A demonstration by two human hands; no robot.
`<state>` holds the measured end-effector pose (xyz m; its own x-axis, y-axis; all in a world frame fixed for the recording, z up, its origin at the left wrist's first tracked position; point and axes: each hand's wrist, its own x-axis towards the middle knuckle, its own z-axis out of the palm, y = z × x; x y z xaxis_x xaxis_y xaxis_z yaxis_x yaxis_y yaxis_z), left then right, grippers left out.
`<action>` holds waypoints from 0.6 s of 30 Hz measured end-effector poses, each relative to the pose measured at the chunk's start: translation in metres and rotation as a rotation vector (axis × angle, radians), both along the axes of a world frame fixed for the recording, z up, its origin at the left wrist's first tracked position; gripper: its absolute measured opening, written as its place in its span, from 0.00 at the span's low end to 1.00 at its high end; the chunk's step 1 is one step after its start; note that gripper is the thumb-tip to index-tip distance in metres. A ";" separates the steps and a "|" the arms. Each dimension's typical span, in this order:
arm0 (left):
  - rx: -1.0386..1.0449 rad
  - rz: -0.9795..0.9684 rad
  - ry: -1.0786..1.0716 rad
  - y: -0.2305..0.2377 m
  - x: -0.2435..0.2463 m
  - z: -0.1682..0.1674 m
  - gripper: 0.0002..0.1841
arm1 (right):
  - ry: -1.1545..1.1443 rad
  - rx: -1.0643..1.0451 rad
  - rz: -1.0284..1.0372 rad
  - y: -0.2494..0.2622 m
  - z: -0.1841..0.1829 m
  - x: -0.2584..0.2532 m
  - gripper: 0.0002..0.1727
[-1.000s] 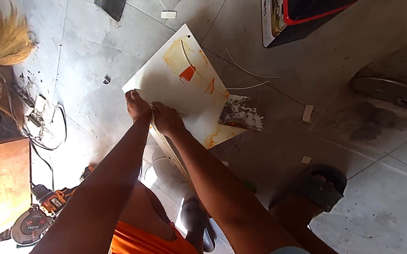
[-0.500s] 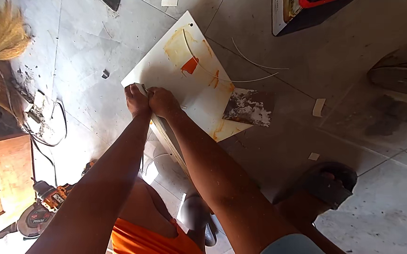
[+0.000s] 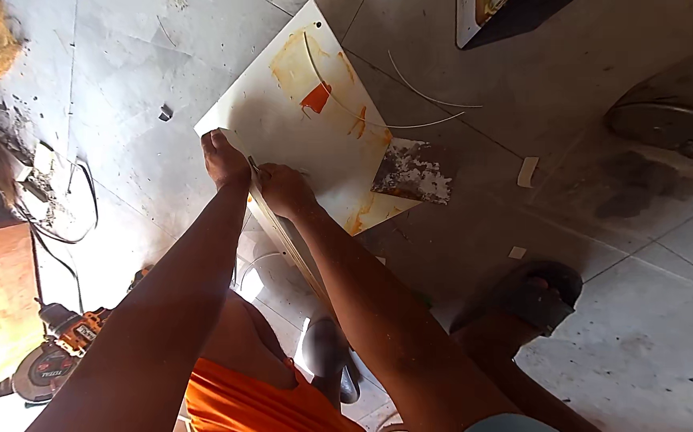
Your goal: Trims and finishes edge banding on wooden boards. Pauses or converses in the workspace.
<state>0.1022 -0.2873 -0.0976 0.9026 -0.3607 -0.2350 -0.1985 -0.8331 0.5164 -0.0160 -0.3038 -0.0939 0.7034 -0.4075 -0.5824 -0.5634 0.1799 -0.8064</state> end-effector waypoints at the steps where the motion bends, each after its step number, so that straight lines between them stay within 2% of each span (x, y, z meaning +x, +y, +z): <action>1: 0.007 0.001 0.000 -0.001 0.000 0.000 0.26 | 0.002 0.005 -0.014 0.005 -0.001 -0.004 0.24; 5: 0.006 0.008 0.002 -0.001 0.001 -0.001 0.26 | 0.029 0.053 -0.029 0.027 -0.005 -0.028 0.25; 9: -0.005 0.009 -0.001 -0.002 0.002 -0.003 0.27 | 0.040 0.000 -0.011 0.039 -0.002 -0.047 0.24; 18: 0.030 -0.012 -0.010 0.000 -0.001 0.001 0.27 | 0.044 -0.121 0.021 -0.006 -0.005 0.017 0.24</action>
<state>0.1014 -0.2869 -0.0962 0.9005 -0.3647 -0.2369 -0.2136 -0.8454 0.4895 0.0014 -0.3098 -0.0984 0.6876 -0.4618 -0.5602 -0.6013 0.0703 -0.7960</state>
